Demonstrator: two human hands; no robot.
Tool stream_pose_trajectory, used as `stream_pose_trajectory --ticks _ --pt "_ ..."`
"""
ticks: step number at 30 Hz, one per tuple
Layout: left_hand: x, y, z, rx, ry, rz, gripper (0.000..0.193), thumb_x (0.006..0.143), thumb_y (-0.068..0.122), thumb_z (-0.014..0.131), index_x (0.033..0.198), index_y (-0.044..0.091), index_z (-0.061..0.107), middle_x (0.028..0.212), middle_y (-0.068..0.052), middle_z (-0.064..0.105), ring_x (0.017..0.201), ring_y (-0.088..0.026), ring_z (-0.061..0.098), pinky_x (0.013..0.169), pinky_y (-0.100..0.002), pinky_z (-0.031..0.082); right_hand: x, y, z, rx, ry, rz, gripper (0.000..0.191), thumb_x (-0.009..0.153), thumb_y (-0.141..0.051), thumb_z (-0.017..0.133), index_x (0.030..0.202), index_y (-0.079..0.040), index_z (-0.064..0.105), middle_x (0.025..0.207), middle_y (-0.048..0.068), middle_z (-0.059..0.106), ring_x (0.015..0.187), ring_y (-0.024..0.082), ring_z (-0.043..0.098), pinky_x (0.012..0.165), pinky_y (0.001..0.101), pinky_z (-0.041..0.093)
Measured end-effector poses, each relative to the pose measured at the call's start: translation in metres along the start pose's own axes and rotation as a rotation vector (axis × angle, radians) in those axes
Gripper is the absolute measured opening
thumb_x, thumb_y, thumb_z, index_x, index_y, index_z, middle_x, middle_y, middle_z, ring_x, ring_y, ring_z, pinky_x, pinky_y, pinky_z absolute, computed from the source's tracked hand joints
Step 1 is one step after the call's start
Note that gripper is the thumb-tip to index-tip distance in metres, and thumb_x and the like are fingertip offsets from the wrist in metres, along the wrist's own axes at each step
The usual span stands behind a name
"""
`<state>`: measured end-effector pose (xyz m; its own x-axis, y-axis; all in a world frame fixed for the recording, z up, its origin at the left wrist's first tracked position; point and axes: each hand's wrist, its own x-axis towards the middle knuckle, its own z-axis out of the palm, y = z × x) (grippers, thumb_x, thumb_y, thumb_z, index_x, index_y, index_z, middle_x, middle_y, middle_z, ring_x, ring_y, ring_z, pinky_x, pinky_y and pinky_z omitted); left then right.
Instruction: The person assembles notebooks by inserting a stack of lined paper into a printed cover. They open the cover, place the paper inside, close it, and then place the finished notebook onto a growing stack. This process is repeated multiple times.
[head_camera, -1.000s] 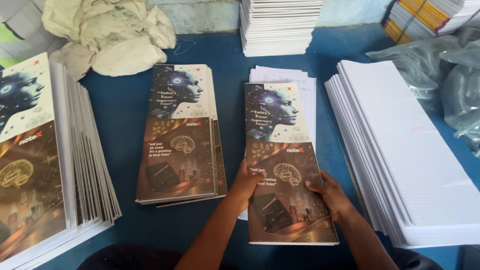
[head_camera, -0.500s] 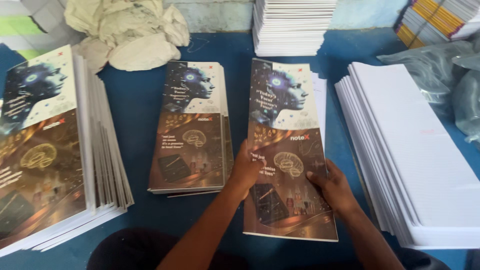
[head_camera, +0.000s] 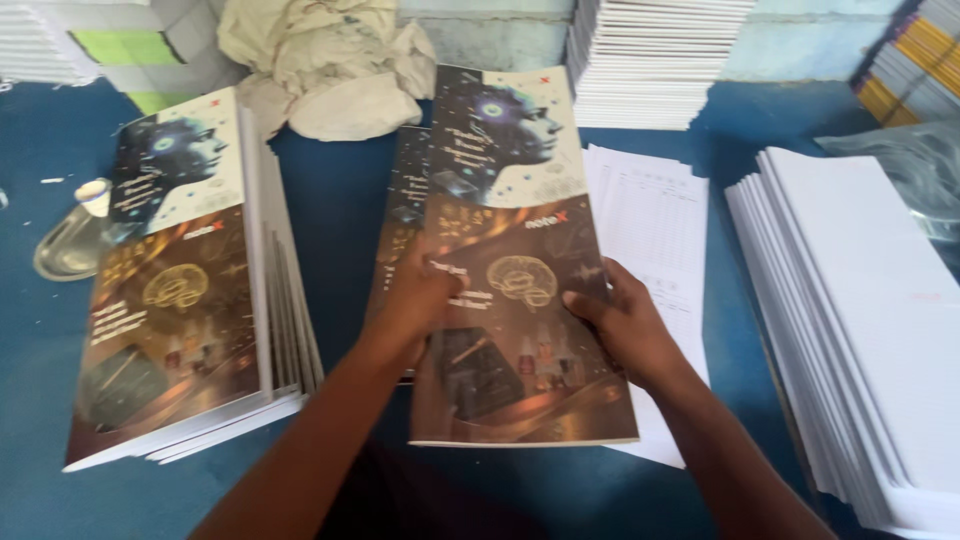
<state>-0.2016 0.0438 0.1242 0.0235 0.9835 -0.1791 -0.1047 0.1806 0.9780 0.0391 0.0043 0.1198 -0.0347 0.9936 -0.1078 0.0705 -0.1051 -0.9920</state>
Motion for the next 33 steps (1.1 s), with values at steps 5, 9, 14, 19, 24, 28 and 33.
stream_pose_trajectory --ticks 5,9,14,19,24,28,33 --pt "-0.009 0.02 -0.046 0.055 0.087 0.091 0.058 0.076 -0.008 0.061 0.132 0.004 0.052 0.109 -0.012 0.067 0.095 -0.022 0.068 0.079 -0.034 0.058 0.016 -0.022 0.041 -0.061 -0.09 -0.018 0.044 0.091 -0.011 0.064 0.133 -0.002 0.056 0.11 0.017 0.074 0.09 0.02 0.073 0.077 0.0333 0.061" --pt "-0.015 0.034 -0.084 0.134 0.185 0.086 0.055 0.077 -0.006 0.065 0.129 0.005 0.054 0.109 -0.012 0.068 0.096 -0.021 0.068 0.084 -0.036 0.056 0.025 -0.039 0.076 -0.048 -0.17 -0.089 0.044 0.091 -0.011 0.065 0.133 -0.003 0.055 0.111 0.015 0.074 0.093 0.018 0.074 0.079 0.0311 0.061" --pt "-0.028 0.047 -0.125 0.154 0.294 0.05 0.051 0.077 -0.005 0.067 0.127 0.004 0.059 0.108 -0.012 0.068 0.094 -0.023 0.067 0.084 -0.037 0.056 0.029 -0.052 0.116 -0.144 -0.231 -0.067 0.043 0.092 -0.012 0.064 0.134 -0.005 0.057 0.102 0.018 0.074 0.07 0.022 0.062 0.058 0.0366 0.049" --pt "-0.045 0.057 -0.157 0.145 0.35 0.058 0.055 0.076 -0.004 0.067 0.129 0.008 0.06 0.113 -0.01 0.07 0.098 -0.022 0.07 0.087 -0.035 0.055 0.04 -0.048 0.154 -0.13 -0.29 -0.371 0.043 0.092 -0.012 0.069 0.132 -0.001 0.056 0.108 0.013 0.073 0.086 0.013 0.072 0.073 0.0285 0.059" --pt "-0.054 0.065 -0.184 0.138 0.419 0.013 0.058 0.076 -0.003 0.067 0.132 0.009 0.056 0.115 -0.011 0.07 0.099 -0.022 0.07 0.088 -0.038 0.056 0.055 -0.043 0.186 -0.069 -0.351 -0.219 0.043 0.09 -0.01 0.068 0.13 -0.001 0.058 0.109 0.016 0.074 0.085 0.019 0.072 0.071 0.0327 0.06" --pt "-0.056 0.068 -0.205 0.132 0.437 0.053 0.062 0.075 -0.003 0.067 0.134 0.009 0.054 0.117 -0.011 0.069 0.1 -0.022 0.07 0.089 -0.039 0.057 0.066 -0.044 0.207 0.146 -0.455 -0.131 0.045 0.09 -0.007 0.067 0.133 0.001 0.055 0.114 0.017 0.072 0.092 0.02 0.073 0.078 0.0327 0.063" --pt "-0.058 0.063 -0.223 0.157 0.472 0.122 0.064 0.077 -0.005 0.067 0.138 0.009 0.054 0.118 -0.01 0.069 0.101 -0.021 0.07 0.087 -0.037 0.057 0.08 -0.042 0.225 0.162 -0.536 -0.054 0.051 0.084 -0.002 0.068 0.133 -0.001 0.055 0.115 0.016 0.072 0.098 0.021 0.072 0.086 0.0352 0.059"
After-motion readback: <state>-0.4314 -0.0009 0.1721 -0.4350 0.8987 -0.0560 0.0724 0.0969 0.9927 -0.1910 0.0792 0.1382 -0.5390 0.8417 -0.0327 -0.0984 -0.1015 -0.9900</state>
